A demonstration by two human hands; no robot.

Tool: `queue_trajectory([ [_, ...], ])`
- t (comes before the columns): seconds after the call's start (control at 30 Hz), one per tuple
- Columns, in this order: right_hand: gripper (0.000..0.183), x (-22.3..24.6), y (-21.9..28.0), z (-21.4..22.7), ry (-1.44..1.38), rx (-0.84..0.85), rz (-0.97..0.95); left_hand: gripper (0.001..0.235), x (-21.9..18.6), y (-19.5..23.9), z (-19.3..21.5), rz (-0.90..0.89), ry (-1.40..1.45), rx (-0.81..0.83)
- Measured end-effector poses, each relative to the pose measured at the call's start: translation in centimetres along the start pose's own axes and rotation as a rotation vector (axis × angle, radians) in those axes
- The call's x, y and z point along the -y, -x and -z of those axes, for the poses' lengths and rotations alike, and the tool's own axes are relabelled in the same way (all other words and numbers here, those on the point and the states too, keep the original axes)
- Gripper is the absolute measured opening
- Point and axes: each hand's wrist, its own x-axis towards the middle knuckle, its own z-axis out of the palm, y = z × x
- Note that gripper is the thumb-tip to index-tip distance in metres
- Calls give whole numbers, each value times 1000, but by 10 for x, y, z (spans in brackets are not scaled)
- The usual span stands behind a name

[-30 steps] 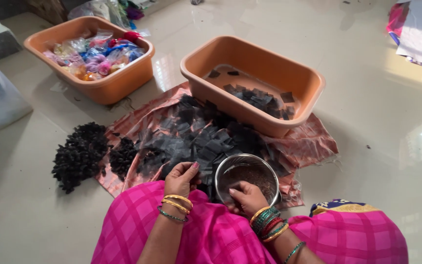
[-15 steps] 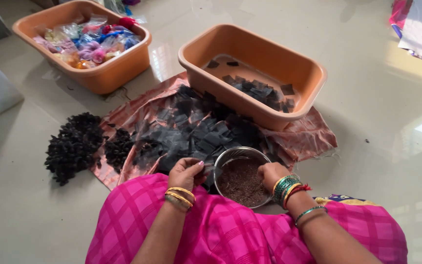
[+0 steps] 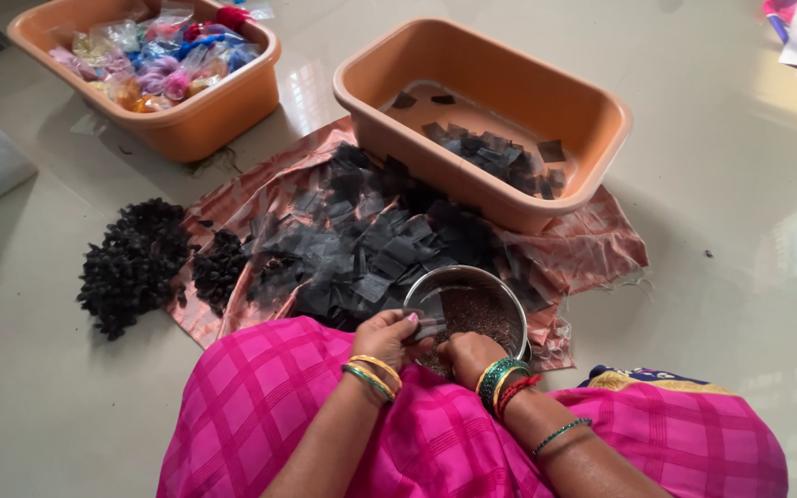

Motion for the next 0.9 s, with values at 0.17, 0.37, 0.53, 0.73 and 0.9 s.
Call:
queue_trajectory([
  [0.17, 19, -30, -14, 0, -17, -197, -107, 11, 32, -10, -3, 14, 57, -62],
  [0.37, 17, 11, 22, 71, -435, -477, -338, 12, 40, -18, -2, -27, -12, -69],
  [0.53, 18, 21, 25, 60, -495, -546, -98, 15, 52, -24, -2, -17, -126, -29],
  [0.73, 21, 22, 18, 46, -401, -515, 73, 18, 53, -26, -5, 0, -217, -32],
  [0.9, 25, 21, 20, 45, -385, -546, 110, 18, 64, -37, 2, -25, -205, -20],
])
